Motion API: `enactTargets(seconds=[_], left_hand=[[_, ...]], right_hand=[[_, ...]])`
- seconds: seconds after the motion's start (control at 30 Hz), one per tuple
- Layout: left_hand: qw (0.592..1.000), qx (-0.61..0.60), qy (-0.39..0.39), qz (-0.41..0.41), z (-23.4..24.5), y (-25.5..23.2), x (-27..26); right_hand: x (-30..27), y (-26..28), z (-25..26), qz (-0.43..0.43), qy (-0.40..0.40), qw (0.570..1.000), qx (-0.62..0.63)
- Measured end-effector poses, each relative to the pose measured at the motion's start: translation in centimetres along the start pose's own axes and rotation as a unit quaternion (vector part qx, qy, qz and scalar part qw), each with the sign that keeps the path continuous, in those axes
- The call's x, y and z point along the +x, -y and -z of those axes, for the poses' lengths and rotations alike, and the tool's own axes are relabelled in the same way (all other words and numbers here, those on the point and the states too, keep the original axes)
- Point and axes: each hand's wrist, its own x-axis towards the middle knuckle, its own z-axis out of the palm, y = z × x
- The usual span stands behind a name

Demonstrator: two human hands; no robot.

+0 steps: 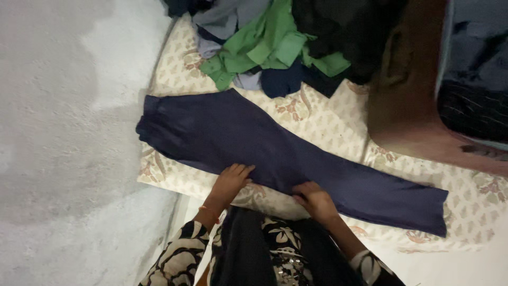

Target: The person picks up a pair of blue trousers from a pile, folds them on a patterned surface, and places the folded trousers into a suitcase.

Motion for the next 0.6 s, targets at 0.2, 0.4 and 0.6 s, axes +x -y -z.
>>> enactTargets(seconds=[0.2, 0.4, 0.6], left_hand=[[0.998, 0.004, 0.05, -0.027, 1.2, 2.6, -1.1], [0.997, -0.027, 0.057, -0.05, 2.0, 3.8, -2.0], [0.997, 0.019, 0.017, -0.073, 2.2, 4.5, -2.4]], right_hand=[[-0.5, 0.9, 0.5, -0.059, 0.021, 0.998, -0.013], [-1.6, 0.9, 0.5, -0.079, 0.009, 0.997, -0.021], [-0.7, 2.5, 0.3, -0.088, 0.013, 0.996, -0.014]])
